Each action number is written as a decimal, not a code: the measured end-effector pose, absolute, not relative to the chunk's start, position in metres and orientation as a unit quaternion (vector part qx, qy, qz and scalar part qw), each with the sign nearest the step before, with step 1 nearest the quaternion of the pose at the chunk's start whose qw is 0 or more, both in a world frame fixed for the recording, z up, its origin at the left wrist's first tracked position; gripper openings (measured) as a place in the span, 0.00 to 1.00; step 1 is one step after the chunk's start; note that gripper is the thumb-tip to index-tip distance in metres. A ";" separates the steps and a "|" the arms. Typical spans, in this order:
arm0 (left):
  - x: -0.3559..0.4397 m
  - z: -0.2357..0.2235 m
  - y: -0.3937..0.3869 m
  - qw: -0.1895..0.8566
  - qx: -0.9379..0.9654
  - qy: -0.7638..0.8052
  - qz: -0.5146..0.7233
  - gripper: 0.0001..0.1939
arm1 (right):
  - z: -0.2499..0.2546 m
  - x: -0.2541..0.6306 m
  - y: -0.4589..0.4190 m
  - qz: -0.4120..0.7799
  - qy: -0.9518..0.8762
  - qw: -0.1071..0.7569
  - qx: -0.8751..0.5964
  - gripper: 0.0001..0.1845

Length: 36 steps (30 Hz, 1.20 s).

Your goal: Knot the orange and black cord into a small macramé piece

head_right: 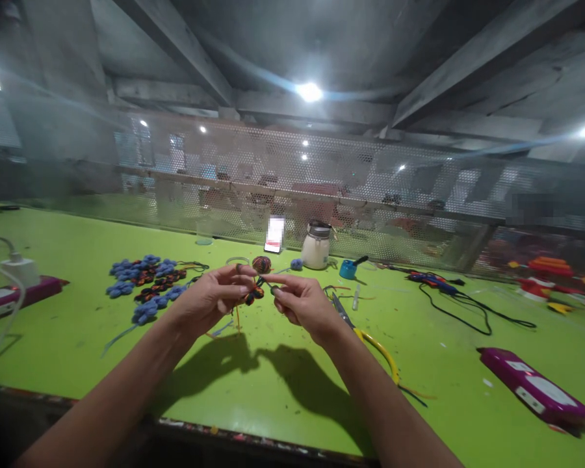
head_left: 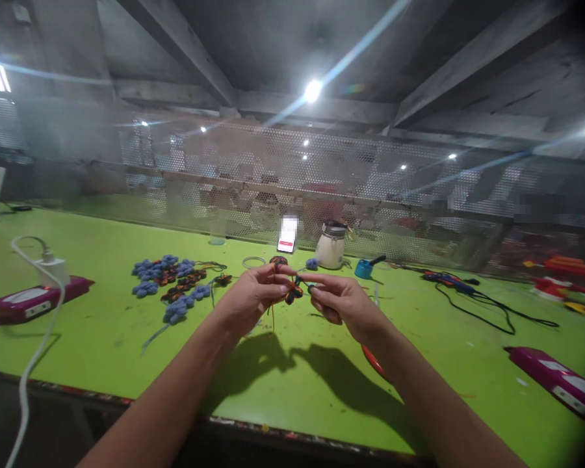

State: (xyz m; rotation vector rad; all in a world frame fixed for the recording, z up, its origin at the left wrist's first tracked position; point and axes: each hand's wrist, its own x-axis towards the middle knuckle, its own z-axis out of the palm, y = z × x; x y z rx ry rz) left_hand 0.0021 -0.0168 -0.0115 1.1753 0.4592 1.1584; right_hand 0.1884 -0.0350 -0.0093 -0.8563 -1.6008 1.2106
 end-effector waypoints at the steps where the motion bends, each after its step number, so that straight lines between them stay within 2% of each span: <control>1: 0.002 -0.011 -0.018 0.662 0.516 0.201 0.505 0.17 | -0.009 0.188 -0.035 0.493 -0.652 0.460 -0.346 0.23; 4: 0.004 -0.009 -0.021 0.675 0.499 0.188 0.510 0.22 | -0.009 0.187 -0.036 0.491 -0.645 0.479 -0.337 0.23; 13: 0.005 -0.012 -0.017 0.680 0.438 0.248 0.533 0.17 | -0.011 0.183 -0.037 0.488 -0.636 0.492 -0.340 0.22; 17: 0.010 -0.013 -0.017 0.605 0.494 0.285 0.556 0.15 | -0.011 0.183 -0.035 0.487 -0.630 0.473 -0.377 0.22; 21: 0.014 -0.012 -0.020 0.500 0.536 0.312 0.605 0.04 | -0.010 0.182 -0.035 0.502 -0.620 0.462 -0.387 0.23; 27: 0.015 -0.013 -0.020 0.491 0.591 0.315 0.557 0.01 | -0.013 0.179 -0.035 0.524 -0.593 0.466 -0.396 0.21; 31: 0.019 -0.017 -0.018 0.451 0.586 0.304 0.601 0.06 | -0.022 0.171 -0.034 0.571 -0.521 0.520 -0.364 0.22; 33: 0.019 -0.017 -0.017 0.472 0.548 0.295 0.624 0.06 | -0.026 0.166 -0.034 0.579 -0.499 0.549 -0.338 0.21; 34: 0.018 -0.017 -0.017 0.496 0.530 0.286 0.626 0.09 | -0.028 0.164 -0.035 0.576 -0.497 0.558 -0.330 0.20; 36: 0.015 -0.016 -0.017 0.542 0.516 0.262 0.610 0.24 | -0.028 0.162 -0.036 0.561 -0.505 0.568 -0.328 0.18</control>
